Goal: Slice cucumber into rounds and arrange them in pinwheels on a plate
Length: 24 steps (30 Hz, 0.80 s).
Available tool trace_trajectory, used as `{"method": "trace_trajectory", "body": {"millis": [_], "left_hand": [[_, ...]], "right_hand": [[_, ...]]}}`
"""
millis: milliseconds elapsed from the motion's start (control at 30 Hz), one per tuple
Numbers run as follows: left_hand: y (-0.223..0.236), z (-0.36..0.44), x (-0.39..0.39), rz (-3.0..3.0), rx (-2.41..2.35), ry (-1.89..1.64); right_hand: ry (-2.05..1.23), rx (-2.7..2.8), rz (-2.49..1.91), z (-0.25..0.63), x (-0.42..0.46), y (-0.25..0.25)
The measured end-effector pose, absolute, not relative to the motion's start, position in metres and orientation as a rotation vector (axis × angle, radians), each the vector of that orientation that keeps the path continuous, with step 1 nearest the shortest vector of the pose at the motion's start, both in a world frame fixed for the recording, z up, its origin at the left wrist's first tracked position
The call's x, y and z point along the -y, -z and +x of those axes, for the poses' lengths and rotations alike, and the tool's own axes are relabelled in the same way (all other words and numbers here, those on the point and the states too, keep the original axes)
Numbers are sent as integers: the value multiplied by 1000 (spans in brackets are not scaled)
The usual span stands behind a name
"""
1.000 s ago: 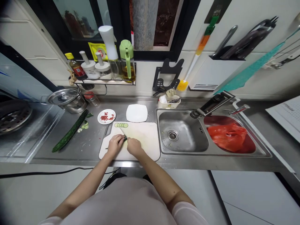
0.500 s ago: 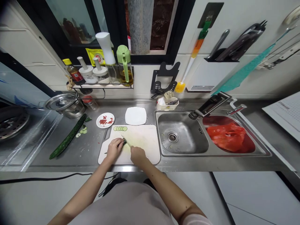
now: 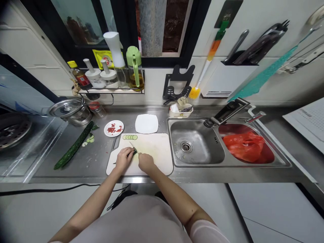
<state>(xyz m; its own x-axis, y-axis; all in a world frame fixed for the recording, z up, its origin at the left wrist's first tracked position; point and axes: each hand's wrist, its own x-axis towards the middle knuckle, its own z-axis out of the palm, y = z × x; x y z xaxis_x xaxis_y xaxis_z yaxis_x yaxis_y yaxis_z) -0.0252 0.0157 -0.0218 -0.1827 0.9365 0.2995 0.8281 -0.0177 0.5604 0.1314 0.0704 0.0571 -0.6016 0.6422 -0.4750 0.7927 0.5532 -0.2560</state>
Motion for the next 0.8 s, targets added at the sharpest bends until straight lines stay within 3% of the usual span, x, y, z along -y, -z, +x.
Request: {"method": "trace_trajectory", "body": {"millis": [800], "left_hand": [[26, -25, -15, 1892, -2081, -998]], "right_hand": [[655, -2497, 1258, 125, -69, -33]]}}
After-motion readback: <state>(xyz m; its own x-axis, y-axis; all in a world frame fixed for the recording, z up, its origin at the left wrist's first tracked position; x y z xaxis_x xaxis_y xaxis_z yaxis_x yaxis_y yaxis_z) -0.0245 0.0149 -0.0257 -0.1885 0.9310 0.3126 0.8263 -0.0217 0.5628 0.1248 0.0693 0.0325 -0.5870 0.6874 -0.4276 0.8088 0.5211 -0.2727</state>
